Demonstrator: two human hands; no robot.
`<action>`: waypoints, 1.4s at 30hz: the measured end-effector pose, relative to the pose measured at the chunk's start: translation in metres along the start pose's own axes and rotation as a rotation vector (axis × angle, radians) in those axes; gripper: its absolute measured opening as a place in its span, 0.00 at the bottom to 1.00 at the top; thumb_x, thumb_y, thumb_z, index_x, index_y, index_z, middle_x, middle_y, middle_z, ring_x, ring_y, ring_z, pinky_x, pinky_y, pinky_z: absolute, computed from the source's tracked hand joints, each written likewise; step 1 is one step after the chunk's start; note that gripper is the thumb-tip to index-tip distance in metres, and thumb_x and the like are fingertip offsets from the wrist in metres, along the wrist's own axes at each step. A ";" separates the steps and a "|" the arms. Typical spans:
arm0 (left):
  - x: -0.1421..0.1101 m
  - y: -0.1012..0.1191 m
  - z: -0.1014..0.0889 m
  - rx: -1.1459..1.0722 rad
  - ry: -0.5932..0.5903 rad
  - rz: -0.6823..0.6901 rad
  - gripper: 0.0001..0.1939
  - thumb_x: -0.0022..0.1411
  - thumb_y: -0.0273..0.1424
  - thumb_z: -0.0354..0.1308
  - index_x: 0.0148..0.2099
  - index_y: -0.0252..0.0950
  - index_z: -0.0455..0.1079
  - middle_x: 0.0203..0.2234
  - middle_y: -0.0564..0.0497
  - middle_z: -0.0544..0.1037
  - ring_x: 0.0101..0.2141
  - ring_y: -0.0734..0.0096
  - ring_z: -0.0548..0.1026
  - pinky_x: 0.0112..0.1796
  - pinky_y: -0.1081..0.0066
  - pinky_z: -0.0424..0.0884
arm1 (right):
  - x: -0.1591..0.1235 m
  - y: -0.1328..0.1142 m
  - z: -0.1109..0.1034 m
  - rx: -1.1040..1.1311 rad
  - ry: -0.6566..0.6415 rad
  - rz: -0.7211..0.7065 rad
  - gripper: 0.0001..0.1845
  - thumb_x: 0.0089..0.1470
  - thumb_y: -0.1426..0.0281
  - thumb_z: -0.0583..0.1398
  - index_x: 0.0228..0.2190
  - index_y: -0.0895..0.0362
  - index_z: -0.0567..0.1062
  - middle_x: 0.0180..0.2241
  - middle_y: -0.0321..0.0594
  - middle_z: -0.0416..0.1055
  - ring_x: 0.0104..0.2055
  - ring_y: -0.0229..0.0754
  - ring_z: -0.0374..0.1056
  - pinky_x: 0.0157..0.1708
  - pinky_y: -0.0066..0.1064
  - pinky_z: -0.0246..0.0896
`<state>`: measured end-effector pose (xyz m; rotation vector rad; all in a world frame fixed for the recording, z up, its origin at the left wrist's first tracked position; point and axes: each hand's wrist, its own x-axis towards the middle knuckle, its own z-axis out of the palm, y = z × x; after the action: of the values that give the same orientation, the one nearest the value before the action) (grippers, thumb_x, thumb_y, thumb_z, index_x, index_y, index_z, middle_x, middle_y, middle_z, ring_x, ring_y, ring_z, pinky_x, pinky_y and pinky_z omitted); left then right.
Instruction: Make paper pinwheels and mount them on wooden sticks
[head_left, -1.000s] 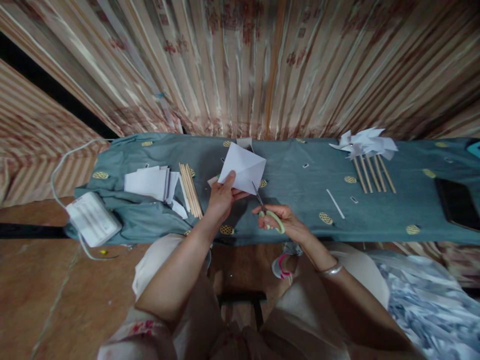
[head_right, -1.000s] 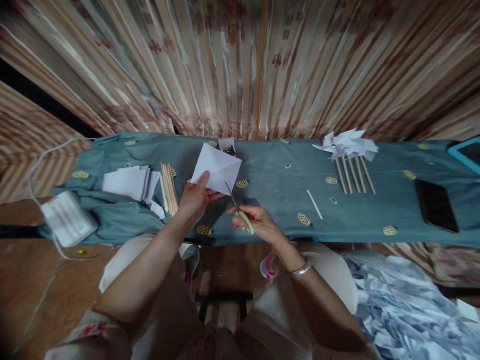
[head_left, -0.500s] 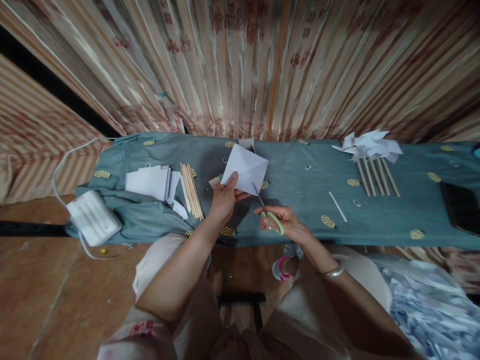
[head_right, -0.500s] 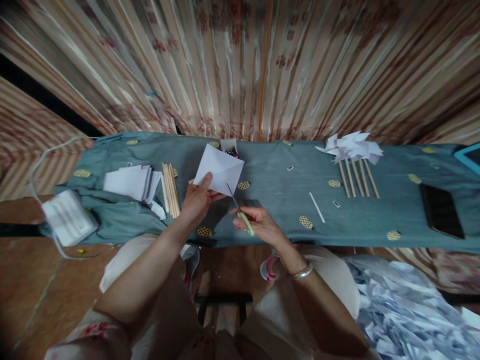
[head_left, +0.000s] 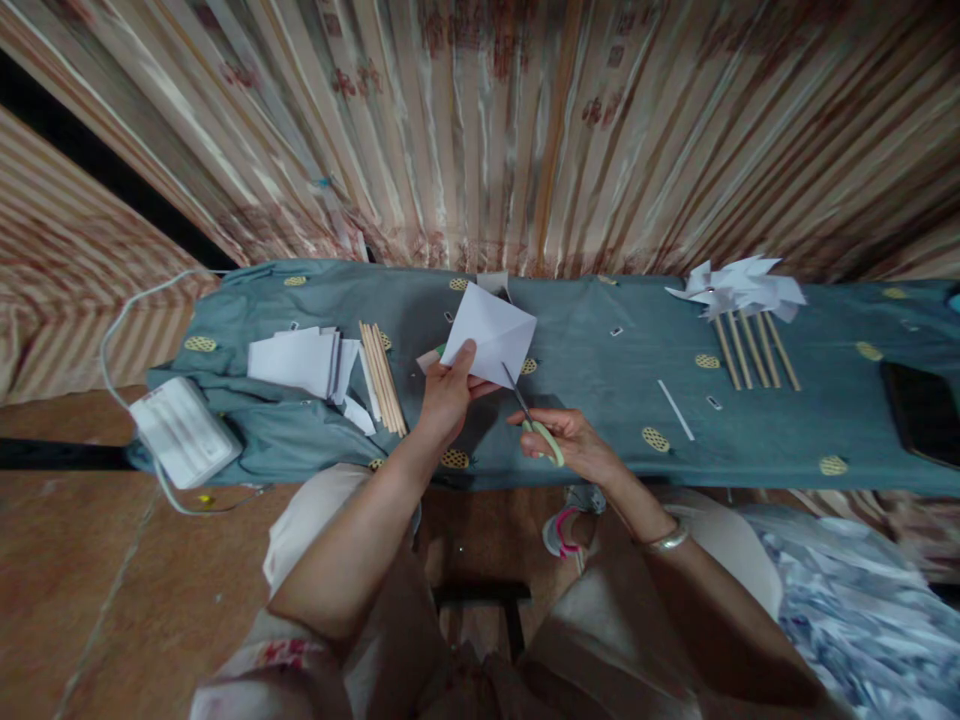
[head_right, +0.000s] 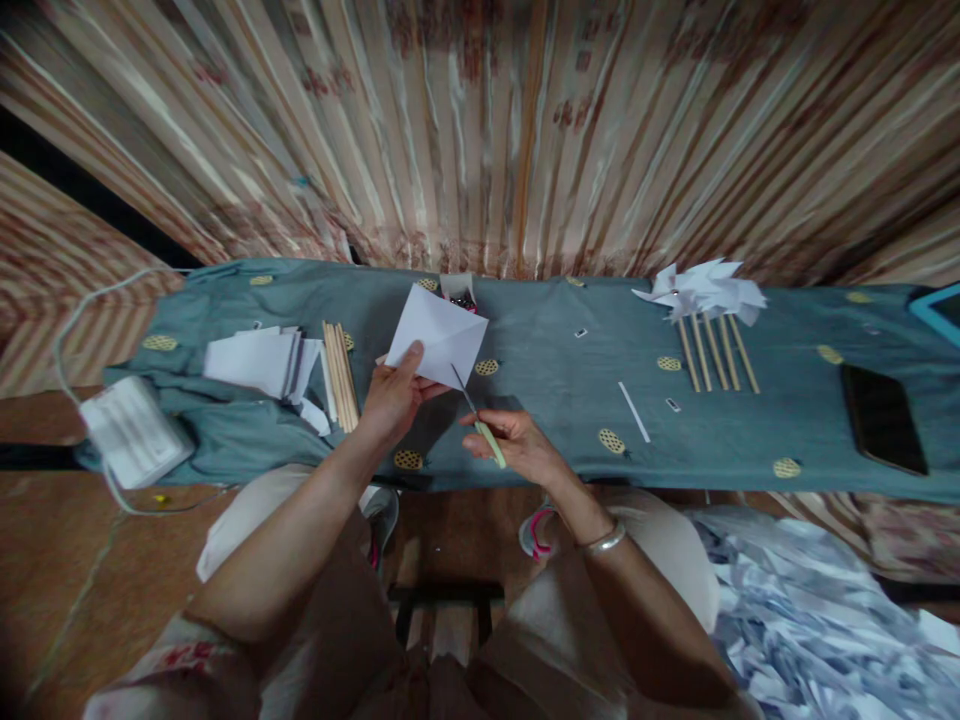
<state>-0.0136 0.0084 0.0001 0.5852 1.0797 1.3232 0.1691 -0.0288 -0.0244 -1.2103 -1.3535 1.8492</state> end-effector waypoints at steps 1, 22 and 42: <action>0.000 0.000 0.000 -0.002 -0.004 0.003 0.22 0.56 0.45 0.66 0.42 0.32 0.70 0.31 0.44 0.83 0.39 0.54 0.83 0.42 0.58 0.80 | 0.000 0.000 0.000 0.000 0.003 0.005 0.29 0.37 0.53 0.72 0.38 0.59 0.81 0.21 0.32 0.69 0.23 0.33 0.63 0.25 0.26 0.60; -0.002 0.000 0.003 -0.013 -0.025 -0.049 0.16 0.59 0.41 0.65 0.40 0.31 0.71 0.27 0.45 0.83 0.38 0.55 0.83 0.44 0.57 0.79 | -0.001 -0.002 -0.001 0.021 0.026 0.019 0.27 0.34 0.53 0.73 0.34 0.59 0.81 0.20 0.32 0.69 0.22 0.33 0.64 0.24 0.26 0.61; -0.003 -0.005 0.001 -0.005 -0.083 -0.067 0.20 0.56 0.43 0.66 0.40 0.31 0.71 0.29 0.43 0.83 0.39 0.52 0.83 0.44 0.56 0.79 | 0.002 0.002 -0.002 0.045 0.037 0.028 0.28 0.34 0.52 0.73 0.34 0.58 0.81 0.19 0.31 0.69 0.21 0.33 0.64 0.24 0.26 0.62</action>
<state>-0.0103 0.0045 -0.0028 0.5899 1.0198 1.2326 0.1699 -0.0274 -0.0268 -1.2400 -1.2740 1.8575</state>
